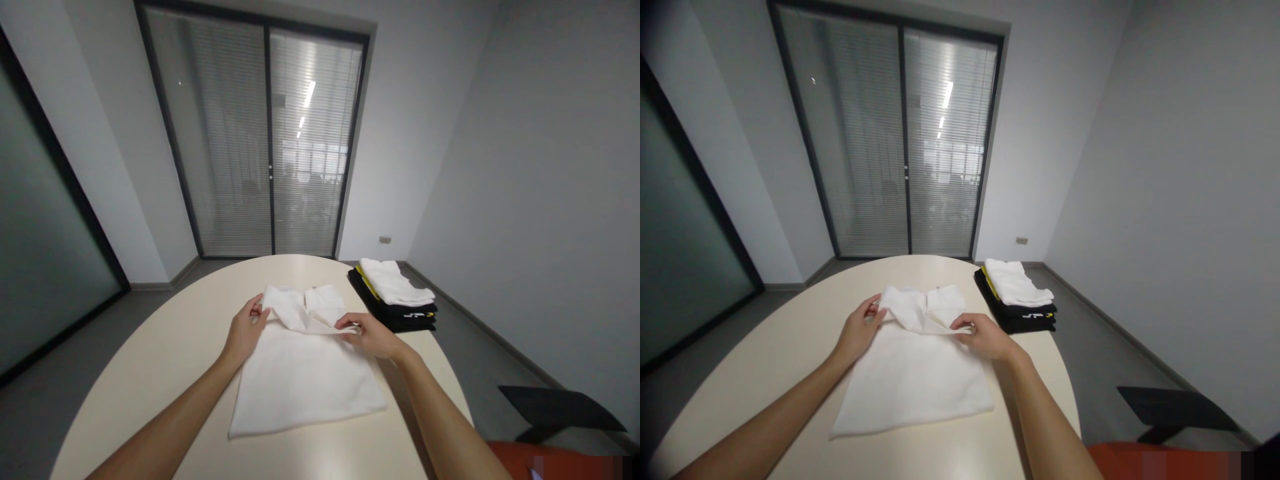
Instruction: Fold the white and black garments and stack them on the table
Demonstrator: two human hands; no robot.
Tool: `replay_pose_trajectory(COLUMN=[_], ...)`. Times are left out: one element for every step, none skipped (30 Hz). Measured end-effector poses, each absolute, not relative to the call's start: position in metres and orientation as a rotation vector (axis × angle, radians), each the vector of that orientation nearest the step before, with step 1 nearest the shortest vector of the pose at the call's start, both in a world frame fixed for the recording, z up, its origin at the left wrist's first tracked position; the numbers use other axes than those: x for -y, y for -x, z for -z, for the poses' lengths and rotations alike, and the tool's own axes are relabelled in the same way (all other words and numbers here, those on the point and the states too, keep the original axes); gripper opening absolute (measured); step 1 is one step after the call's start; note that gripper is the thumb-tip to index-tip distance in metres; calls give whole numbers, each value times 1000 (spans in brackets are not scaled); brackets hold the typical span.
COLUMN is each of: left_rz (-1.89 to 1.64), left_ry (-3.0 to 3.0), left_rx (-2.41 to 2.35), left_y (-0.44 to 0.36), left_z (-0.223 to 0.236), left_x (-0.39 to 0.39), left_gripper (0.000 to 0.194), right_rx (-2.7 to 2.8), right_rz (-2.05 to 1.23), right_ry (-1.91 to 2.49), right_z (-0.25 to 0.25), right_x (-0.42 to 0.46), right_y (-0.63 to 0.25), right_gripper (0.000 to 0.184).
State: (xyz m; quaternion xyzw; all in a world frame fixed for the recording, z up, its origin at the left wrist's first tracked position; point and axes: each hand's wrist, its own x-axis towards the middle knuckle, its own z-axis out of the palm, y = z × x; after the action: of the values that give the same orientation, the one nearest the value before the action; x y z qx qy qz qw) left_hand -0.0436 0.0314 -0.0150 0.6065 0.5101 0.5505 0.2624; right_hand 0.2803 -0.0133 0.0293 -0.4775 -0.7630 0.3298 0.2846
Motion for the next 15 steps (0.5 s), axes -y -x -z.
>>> replay_pose_trajectory(left_rz=[-1490, -1485, -1478, -1467, -1456, -1444, -1428, -1411, -1391, -1364, -1337, -1314, -1297, -1285, -1272], left_ry=[-1618, -1589, -1552, -1509, -1463, -1419, -1377, -1340, -1309, -1287, -1272, -1264, -1262, -1266, -1274], left_rx=[-1356, -1331, -1306, -1281, -1254, -1222, -1186, -1149, -1118, -1098, -1088, -1082, -1075, -1060, -1034], left_y=[43, 43, 43, 44, 44, 46, 47, 48, 50, 51, 51, 52, 52, 52, 53], left_z=[14, 13, 12, 11, 10, 9, 8, 7, 7, 7, 7, 6, 5, 3, 0], left_x=[-30, -29, -28, -28, -28, -28, -28, -28, -29, -28, -28, -27, -26, -24, -21], left_gripper=[52, 53, 55, 58, 61, 66, 70, 75, 79, 82, 86, 89, 92, 94, 94], right_rx=[2043, 2043, 2039, 2034, 2027, 2017, 2005, 1991, 1979, 1969, 1962, 1960, 1959, 1958, 1953], right_rz=[-873, -862, -854, -853, -857, -868, -884, -905, -932, -958, -977, -989, -994, -997, -1001], right_ry=[1286, 1294, 1298, 1298, 1293, 1285, 1277, 1270, 1262, 1251, 1234, 1213, 1189, 1165, 1145], right_z=[-29, -29, -29, -29, -29, -29, -29, -29, -30, -30, -31, -32, -33, -34, -35], right_x=[13, 13, 13, 12, 12, 12, 12, 12, 12, 12, 13, 13, 14, 15, 15], right_y=[-281, -282, -283, -285, -286, -287, -288, -288, -288, -288, -287, -286, -285, -285, -285], right_gripper=[22, 22, 22, 22, 23, 23, 23, 23, 23, 23, 22, 21, 20, 19, 17])
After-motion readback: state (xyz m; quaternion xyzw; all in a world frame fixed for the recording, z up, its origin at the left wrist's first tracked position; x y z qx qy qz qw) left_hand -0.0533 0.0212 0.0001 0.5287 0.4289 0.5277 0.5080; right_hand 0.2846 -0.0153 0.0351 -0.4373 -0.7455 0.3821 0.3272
